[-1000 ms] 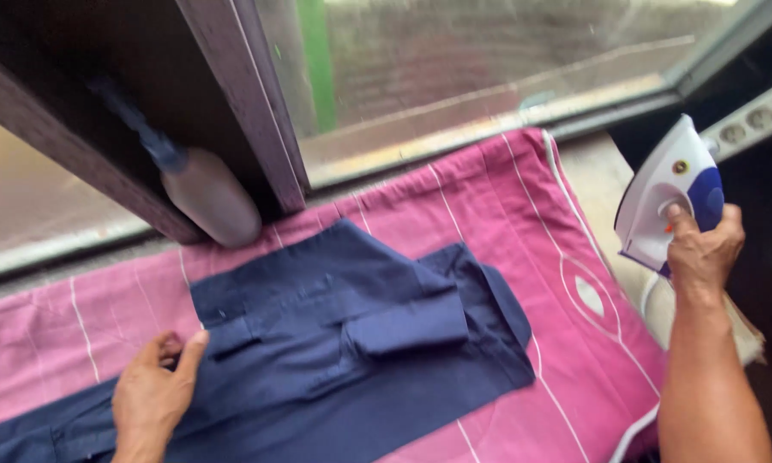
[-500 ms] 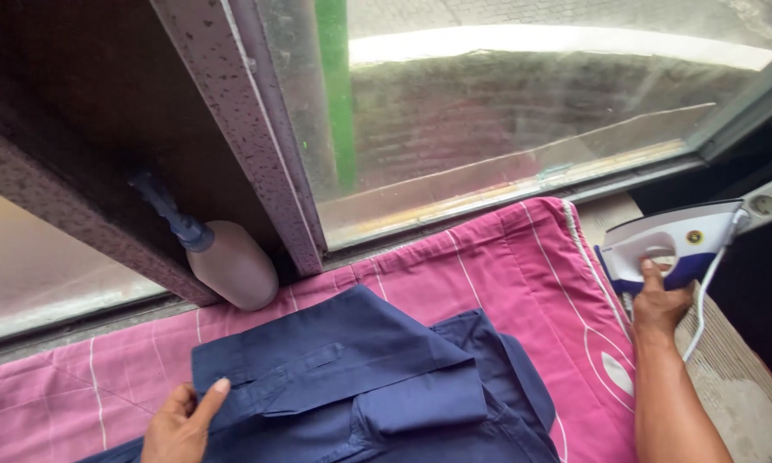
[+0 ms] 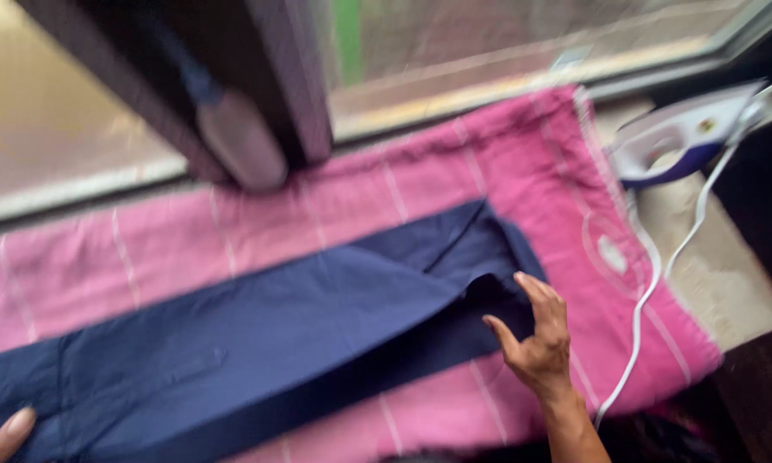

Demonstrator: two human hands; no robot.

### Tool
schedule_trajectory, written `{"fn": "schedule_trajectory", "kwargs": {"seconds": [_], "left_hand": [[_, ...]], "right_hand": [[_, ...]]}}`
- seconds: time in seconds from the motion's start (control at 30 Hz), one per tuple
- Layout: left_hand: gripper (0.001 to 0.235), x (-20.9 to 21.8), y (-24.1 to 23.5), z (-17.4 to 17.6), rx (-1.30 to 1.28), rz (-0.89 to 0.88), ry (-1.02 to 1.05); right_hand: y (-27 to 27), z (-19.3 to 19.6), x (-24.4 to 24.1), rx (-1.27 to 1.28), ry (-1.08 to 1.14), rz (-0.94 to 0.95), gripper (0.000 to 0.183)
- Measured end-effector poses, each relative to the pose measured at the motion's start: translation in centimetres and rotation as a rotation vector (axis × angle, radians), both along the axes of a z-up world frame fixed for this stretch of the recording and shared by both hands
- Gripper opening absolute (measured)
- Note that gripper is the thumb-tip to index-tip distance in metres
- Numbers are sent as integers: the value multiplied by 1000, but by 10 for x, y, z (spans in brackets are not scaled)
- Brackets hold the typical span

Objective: Ironing the back of a blue shirt and then folding it while pressing the folds with the iron.

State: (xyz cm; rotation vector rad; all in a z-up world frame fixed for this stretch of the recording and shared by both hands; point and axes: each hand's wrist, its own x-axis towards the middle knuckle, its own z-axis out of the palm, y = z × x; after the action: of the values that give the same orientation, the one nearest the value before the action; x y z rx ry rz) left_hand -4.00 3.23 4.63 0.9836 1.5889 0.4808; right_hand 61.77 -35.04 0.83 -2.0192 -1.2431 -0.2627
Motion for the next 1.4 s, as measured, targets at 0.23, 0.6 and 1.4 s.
{"fn": "schedule_trajectory", "kwargs": {"seconds": [0.23, 0.6, 1.4], "left_hand": [[38, -52, -59, -99, 88, -107, 34], [39, -28, -87, -104, 283, 104, -177], [83, 105, -153, -36, 1174, -530, 865]], "right_hand": [[-12, -28, -8, -61, 36, 66, 64], [-26, -39, -2, -68, -204, 79, 53], [94, 36, -143, -163, -79, 642, 65]]}}
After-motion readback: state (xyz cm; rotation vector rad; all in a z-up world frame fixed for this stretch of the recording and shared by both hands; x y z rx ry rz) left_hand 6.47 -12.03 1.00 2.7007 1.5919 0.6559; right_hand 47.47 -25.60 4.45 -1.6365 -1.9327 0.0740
